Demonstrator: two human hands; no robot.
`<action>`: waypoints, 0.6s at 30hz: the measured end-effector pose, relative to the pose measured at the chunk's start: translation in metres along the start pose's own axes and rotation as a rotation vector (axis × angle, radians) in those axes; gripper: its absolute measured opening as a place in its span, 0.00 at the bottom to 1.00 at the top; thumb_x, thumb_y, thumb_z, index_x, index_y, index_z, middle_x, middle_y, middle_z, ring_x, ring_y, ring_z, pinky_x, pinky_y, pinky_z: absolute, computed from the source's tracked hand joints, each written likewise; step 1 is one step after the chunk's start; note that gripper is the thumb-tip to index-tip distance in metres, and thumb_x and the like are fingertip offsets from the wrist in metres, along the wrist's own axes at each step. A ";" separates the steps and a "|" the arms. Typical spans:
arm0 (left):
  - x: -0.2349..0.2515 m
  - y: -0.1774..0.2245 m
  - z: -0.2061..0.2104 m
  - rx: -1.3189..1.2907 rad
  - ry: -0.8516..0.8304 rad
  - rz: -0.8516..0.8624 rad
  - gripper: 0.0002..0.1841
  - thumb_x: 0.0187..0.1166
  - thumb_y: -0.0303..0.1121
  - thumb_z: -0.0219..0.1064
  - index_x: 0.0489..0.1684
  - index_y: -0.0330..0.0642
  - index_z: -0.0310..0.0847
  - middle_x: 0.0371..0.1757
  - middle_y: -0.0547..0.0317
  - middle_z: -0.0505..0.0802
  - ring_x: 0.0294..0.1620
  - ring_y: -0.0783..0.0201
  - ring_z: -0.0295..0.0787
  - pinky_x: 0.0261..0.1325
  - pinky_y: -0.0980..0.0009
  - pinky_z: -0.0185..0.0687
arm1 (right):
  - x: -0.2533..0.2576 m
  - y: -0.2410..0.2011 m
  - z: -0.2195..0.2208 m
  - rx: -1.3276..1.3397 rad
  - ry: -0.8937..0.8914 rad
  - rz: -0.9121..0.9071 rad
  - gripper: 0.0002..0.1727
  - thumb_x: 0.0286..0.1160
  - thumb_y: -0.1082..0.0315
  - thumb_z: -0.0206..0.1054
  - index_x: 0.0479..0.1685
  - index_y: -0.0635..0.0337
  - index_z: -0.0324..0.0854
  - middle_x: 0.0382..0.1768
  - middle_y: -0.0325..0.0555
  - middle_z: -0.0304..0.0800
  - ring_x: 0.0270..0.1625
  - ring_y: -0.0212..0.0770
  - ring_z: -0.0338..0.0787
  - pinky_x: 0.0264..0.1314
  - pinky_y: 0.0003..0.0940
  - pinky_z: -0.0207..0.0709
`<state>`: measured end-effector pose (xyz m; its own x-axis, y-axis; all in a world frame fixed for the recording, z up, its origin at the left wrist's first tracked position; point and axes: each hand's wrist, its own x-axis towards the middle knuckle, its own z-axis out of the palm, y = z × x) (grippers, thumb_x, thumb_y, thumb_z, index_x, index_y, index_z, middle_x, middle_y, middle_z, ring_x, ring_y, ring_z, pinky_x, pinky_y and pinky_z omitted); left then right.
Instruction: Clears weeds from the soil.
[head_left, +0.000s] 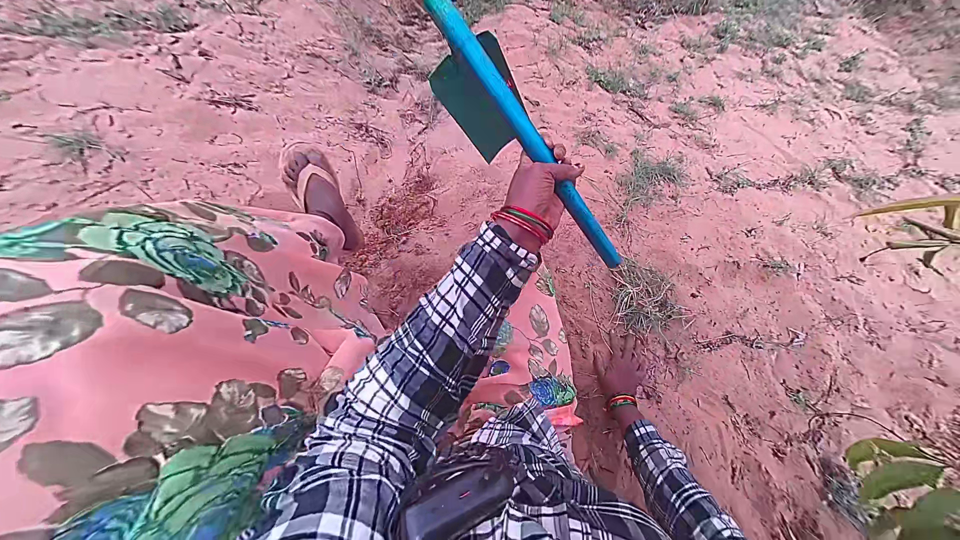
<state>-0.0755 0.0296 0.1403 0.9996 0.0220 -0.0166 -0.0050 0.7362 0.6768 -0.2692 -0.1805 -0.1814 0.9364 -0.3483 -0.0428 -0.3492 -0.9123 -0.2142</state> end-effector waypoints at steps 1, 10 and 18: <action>-0.009 -0.011 0.021 -0.030 -0.024 -0.048 0.26 0.66 0.04 0.60 0.46 0.51 0.61 0.35 0.65 0.77 0.32 0.70 0.77 0.41 0.72 0.83 | 0.000 -0.001 0.000 0.000 -0.005 0.003 0.40 0.77 0.33 0.56 0.91 0.32 0.65 0.95 0.55 0.53 0.95 0.67 0.54 0.83 0.77 0.55; -0.048 -0.085 0.092 0.005 -0.248 -0.592 0.18 0.75 0.10 0.58 0.40 0.52 0.66 0.36 0.64 0.80 0.37 0.68 0.81 0.47 0.66 0.87 | 0.005 0.002 -0.003 0.061 -0.110 0.070 0.37 0.77 0.29 0.52 0.90 0.18 0.63 0.95 0.44 0.56 0.96 0.60 0.50 0.89 0.75 0.46; -0.028 -0.146 0.008 0.124 -0.401 -1.001 0.16 0.78 0.15 0.56 0.38 0.55 0.77 0.39 0.66 0.86 0.39 0.68 0.86 0.50 0.66 0.90 | 0.001 0.006 0.002 0.268 -0.130 0.106 0.32 0.82 0.45 0.63 0.88 0.23 0.68 0.95 0.39 0.57 0.97 0.57 0.50 0.90 0.75 0.43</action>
<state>-0.1030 -0.0845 0.0478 0.4846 -0.7895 -0.3766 0.7980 0.2227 0.5599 -0.2700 -0.1859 -0.1847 0.8980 -0.3924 -0.1992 -0.4395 -0.7769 -0.4507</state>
